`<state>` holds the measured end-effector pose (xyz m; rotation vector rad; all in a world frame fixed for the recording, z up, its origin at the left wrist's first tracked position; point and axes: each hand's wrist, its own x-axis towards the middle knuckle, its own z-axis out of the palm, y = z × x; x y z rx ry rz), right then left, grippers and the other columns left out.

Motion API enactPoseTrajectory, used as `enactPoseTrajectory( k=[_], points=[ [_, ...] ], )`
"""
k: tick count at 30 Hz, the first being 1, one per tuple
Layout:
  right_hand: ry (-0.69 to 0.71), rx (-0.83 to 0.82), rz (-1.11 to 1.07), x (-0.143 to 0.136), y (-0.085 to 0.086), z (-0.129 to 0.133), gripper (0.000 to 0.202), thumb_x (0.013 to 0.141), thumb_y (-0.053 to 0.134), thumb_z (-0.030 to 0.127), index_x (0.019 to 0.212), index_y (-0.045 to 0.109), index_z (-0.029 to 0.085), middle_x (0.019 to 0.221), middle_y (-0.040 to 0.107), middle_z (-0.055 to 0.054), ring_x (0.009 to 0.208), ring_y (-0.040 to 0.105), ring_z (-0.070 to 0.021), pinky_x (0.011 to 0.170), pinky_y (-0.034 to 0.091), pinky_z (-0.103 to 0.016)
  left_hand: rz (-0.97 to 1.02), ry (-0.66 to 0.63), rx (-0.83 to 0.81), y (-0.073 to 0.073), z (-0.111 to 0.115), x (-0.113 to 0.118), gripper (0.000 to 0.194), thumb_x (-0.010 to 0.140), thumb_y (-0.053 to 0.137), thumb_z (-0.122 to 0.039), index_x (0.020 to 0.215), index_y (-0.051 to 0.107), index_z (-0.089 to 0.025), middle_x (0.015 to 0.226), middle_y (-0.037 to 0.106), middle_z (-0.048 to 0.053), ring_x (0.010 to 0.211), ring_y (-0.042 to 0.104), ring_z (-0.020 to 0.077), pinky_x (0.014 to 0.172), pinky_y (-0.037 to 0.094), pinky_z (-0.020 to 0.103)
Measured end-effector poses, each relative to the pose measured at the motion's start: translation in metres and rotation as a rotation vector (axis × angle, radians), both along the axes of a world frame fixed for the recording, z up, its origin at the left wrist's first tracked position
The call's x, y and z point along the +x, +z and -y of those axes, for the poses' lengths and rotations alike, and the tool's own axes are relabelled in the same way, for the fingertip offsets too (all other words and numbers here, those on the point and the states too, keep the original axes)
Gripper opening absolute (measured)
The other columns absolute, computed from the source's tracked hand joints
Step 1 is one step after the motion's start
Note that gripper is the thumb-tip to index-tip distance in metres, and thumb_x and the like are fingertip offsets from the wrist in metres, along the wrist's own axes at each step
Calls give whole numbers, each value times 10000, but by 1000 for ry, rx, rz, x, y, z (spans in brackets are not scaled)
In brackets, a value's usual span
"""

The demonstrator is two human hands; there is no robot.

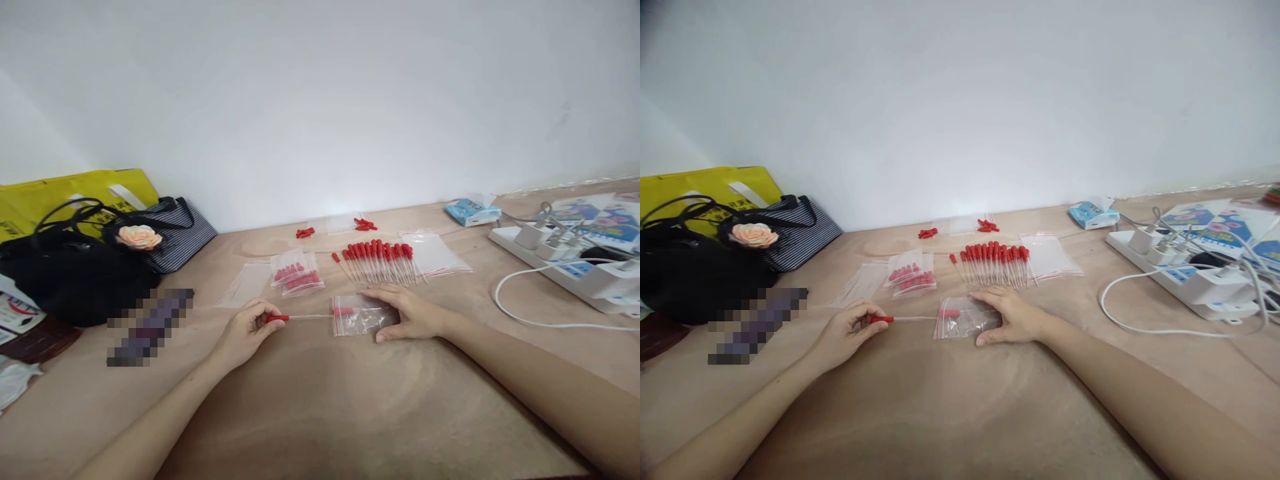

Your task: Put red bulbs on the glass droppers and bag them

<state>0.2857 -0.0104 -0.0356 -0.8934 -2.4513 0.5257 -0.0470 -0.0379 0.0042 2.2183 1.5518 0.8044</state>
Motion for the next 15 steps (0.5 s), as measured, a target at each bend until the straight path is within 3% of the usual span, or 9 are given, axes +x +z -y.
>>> enactPoseTrajectory(
  k=[9, 15],
  points=[
    [0, 5, 7, -1, 2, 1, 824, 620, 622, 597, 1289, 378, 182, 1254, 467, -131, 1148, 427, -270, 946, 345, -440, 7, -146, 27, 0, -8, 36, 117, 717, 596, -300, 731, 622, -187, 743, 571, 16, 625, 508, 123, 582, 425, 241],
    [-3, 13, 10, -2, 1, 0, 805, 624, 620, 595, 1275, 395, 181, 1247, 476, -132, 1145, 433, -269, 951, 343, -438, 313, -236, -252, -11, -8, 74, 142, 715, 583, -263, 816, 575, -164, 794, 599, 30, 719, 583, 138, 667, 487, 264]
  ],
)
